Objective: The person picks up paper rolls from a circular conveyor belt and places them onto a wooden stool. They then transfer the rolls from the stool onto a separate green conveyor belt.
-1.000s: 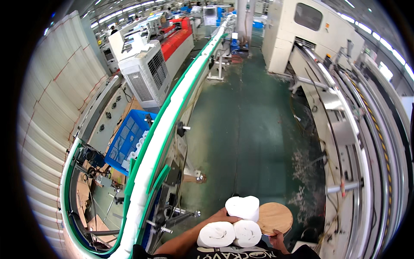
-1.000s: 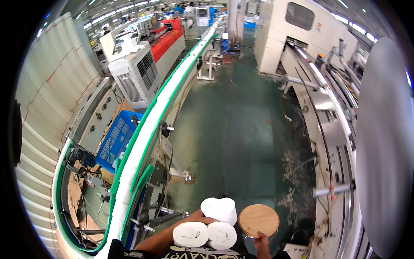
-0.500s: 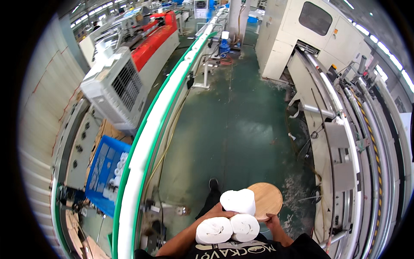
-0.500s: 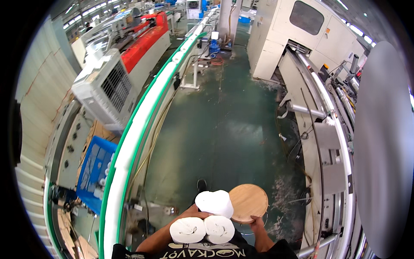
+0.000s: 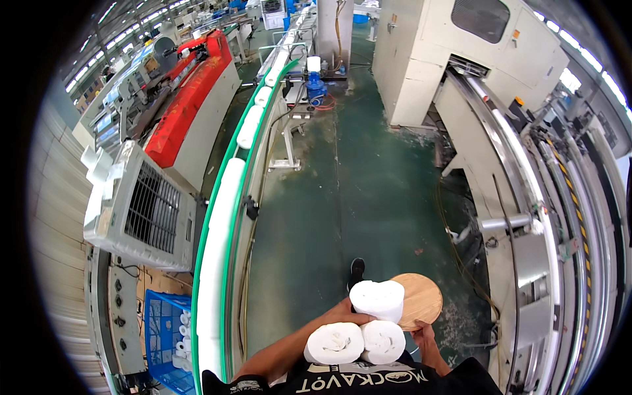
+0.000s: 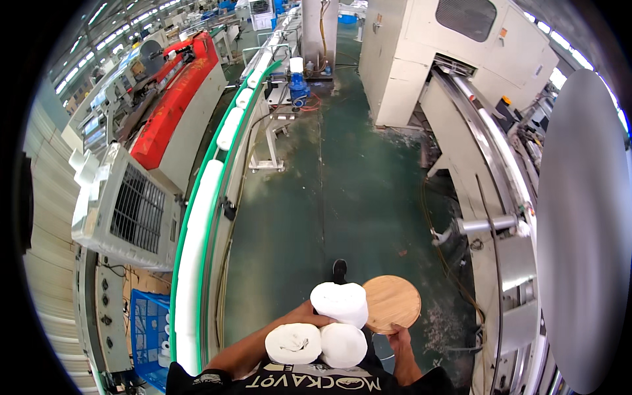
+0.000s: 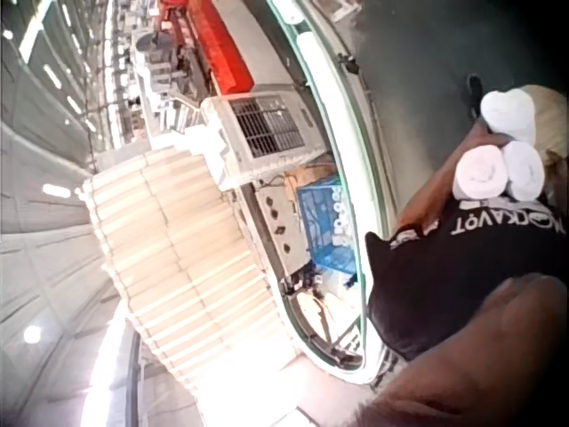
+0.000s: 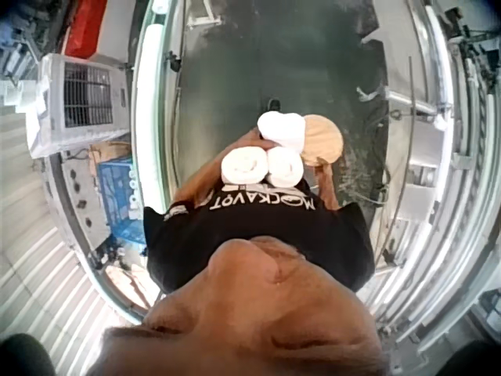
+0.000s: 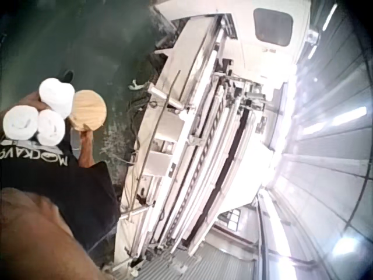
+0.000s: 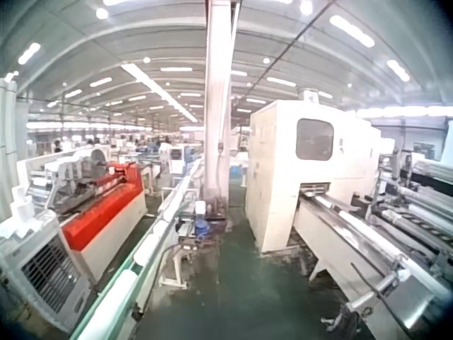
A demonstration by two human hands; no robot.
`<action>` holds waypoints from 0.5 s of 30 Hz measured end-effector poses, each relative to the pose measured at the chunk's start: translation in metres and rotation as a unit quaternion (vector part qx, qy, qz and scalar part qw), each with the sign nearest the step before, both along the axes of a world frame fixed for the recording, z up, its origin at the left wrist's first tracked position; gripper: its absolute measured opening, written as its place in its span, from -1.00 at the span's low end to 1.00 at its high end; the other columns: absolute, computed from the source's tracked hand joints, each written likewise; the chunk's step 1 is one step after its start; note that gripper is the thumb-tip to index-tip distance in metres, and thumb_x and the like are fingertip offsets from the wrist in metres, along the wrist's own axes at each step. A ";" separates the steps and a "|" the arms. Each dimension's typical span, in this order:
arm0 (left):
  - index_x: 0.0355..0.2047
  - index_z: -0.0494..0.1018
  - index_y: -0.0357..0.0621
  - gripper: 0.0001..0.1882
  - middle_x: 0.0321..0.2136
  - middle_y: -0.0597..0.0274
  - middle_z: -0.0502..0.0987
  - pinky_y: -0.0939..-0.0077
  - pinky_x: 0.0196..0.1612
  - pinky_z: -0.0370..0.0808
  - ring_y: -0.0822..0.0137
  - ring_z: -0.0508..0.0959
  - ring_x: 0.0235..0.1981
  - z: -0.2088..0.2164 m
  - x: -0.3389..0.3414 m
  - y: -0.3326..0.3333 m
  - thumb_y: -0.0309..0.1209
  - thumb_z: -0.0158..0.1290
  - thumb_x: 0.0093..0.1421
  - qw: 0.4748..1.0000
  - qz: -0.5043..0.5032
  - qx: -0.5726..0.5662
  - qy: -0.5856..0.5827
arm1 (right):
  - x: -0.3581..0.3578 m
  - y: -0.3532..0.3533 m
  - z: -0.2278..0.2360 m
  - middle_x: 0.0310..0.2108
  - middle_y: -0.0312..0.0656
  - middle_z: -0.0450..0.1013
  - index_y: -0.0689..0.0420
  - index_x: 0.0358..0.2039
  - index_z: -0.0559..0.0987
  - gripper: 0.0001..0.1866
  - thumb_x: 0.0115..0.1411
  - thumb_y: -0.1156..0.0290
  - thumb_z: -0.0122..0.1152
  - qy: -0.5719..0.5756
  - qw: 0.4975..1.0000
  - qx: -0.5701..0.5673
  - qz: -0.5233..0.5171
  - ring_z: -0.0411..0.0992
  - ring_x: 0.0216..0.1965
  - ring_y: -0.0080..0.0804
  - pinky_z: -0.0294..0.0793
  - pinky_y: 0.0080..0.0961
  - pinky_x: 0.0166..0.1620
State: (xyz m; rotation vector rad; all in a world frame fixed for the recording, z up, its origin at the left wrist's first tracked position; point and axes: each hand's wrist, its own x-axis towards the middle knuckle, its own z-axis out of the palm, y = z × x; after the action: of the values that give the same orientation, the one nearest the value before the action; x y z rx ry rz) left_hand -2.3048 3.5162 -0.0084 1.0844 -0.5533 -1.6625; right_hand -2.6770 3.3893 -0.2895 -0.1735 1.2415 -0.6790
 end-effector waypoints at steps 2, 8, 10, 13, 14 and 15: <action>0.32 0.19 -0.22 -0.15 0.16 0.08 0.44 0.29 0.31 0.26 0.23 0.39 0.23 0.004 0.046 -0.051 -0.36 0.32 0.06 1.000 0.011 0.020 -0.008 | 0.040 -0.059 -0.027 0.04 -0.12 0.47 0.16 0.10 0.42 -0.49 0.10 0.64 0.19 0.003 1.000 0.014 -0.006 0.48 0.02 -0.15 0.56 -0.18 0.04; 0.32 0.16 -0.23 -0.12 0.16 0.07 0.44 0.27 0.32 0.26 0.22 0.37 0.25 0.025 0.161 -0.185 -0.37 0.34 0.03 0.997 0.059 0.032 -0.024 | 0.166 -0.246 -0.060 -0.03 -0.12 0.48 0.16 0.02 0.46 -0.59 0.12 0.58 0.24 0.003 0.996 0.082 -0.030 0.50 -0.03 -0.15 0.56 -0.13 0.04; 0.33 0.15 -0.23 -0.11 0.16 0.07 0.44 0.27 0.32 0.25 0.22 0.37 0.25 0.012 0.199 -0.222 -0.38 0.34 0.03 0.997 0.071 0.041 0.011 | 0.223 -0.297 -0.048 -0.06 -0.12 0.49 0.17 0.00 0.46 -0.61 0.12 0.58 0.25 0.033 0.996 0.080 0.002 0.50 -0.05 -0.15 0.56 -0.13 0.03; 0.34 0.13 -0.23 -0.11 0.16 0.08 0.44 0.28 0.32 0.26 0.21 0.38 0.24 -0.006 0.249 -0.287 -0.39 0.33 0.05 0.997 0.081 0.016 -0.005 | 0.301 -0.380 -0.041 -0.05 -0.12 0.49 0.14 0.07 0.42 -0.56 0.15 0.66 0.16 0.048 0.995 0.086 0.032 0.51 -0.04 -0.15 0.53 -0.21 0.11; 0.33 0.15 -0.23 -0.13 0.15 0.09 0.45 0.30 0.31 0.27 0.22 0.40 0.23 -0.014 0.267 -0.309 -0.40 0.34 0.05 0.996 0.084 0.014 0.014 | 0.324 -0.405 -0.046 -0.03 -0.13 0.48 0.14 0.08 0.42 -0.54 0.15 0.67 0.16 0.049 0.995 0.082 0.037 0.51 -0.04 -0.15 0.52 -0.21 0.11; 0.33 0.15 -0.23 -0.13 0.15 0.09 0.45 0.30 0.31 0.27 0.23 0.40 0.23 -0.021 0.287 -0.328 -0.40 0.34 0.05 0.996 0.087 0.016 0.024 | 0.349 -0.431 -0.051 -0.02 -0.13 0.48 0.13 0.09 0.41 -0.53 0.15 0.67 0.16 0.049 0.995 0.077 0.042 0.51 -0.04 -0.15 0.52 -0.22 0.11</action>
State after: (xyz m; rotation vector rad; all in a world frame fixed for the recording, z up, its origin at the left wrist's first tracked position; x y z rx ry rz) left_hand -2.0180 3.1882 -0.0289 1.0813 -0.3907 -1.5448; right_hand -2.3279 2.9580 -0.3407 -0.1308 1.3671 -0.5038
